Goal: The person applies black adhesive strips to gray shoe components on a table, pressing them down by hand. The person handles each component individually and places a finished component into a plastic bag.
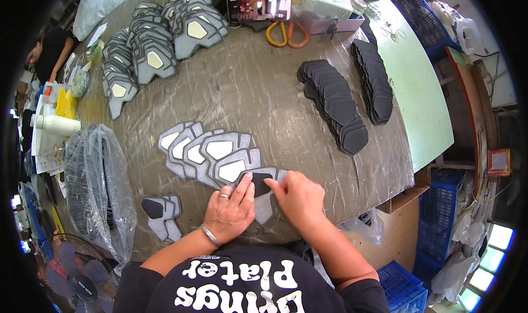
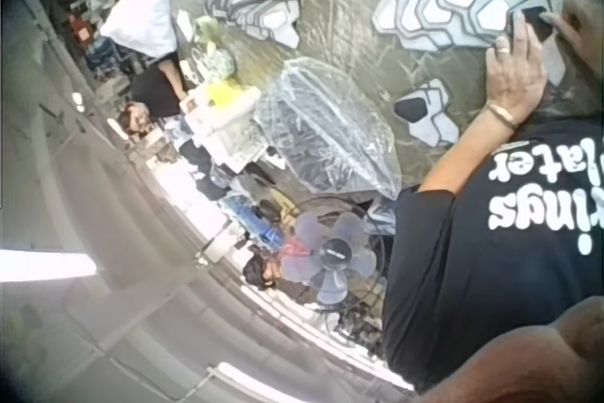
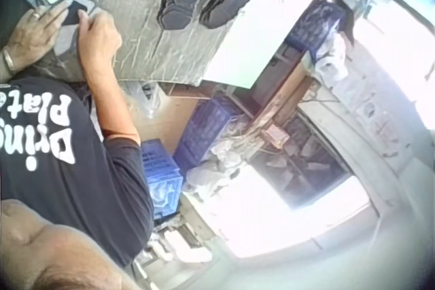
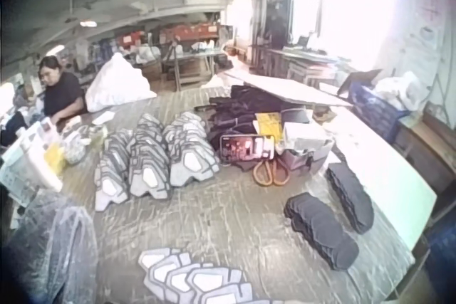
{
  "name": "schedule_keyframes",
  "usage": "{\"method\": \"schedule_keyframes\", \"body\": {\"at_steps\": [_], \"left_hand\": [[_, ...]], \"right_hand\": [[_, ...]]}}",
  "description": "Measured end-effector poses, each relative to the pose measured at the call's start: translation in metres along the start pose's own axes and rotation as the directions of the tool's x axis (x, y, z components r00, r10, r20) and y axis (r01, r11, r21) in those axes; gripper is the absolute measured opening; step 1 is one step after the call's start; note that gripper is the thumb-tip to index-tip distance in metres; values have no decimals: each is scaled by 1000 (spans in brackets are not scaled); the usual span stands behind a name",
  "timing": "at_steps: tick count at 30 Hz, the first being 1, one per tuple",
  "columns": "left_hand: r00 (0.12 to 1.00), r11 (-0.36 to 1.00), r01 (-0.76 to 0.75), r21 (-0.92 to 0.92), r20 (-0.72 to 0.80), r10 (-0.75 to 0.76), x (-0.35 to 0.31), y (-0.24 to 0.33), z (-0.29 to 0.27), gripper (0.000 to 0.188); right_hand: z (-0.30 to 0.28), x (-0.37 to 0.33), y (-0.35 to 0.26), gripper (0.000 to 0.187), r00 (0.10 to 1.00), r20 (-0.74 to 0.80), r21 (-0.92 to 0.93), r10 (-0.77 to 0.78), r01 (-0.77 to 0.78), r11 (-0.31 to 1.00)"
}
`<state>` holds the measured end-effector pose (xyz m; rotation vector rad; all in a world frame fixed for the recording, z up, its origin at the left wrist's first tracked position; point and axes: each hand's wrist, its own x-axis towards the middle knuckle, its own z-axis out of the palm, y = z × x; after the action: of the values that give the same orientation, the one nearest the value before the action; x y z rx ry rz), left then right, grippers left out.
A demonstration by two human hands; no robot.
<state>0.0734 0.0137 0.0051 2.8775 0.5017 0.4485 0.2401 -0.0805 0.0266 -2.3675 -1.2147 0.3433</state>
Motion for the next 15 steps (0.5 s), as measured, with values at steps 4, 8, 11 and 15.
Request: {"method": "schedule_keyframes", "body": {"at_steps": [4, 8, 11, 15], "left_hand": [[998, 999, 49, 0, 40, -49, -4, 1, 2, 49], [998, 999, 54, 0, 25, -54, -17, 1, 1, 54], [996, 998, 42, 55, 76, -47, -22, 1, -9, 55], [997, 997, 34, 64, 65, -38, -23, 3, -10, 53]], "right_hand": [[12, -12, -1, 41, 853, 15, -32, -522, 522, 852], [12, -23, 6, 65, 852, 274, -79, -446, 482, 873], [6, -24, 12, 71, 818, 338, -84, -466, 519, 851], [3, -38, 26, 66, 767, 345, -156, -542, 616, 772]]}}
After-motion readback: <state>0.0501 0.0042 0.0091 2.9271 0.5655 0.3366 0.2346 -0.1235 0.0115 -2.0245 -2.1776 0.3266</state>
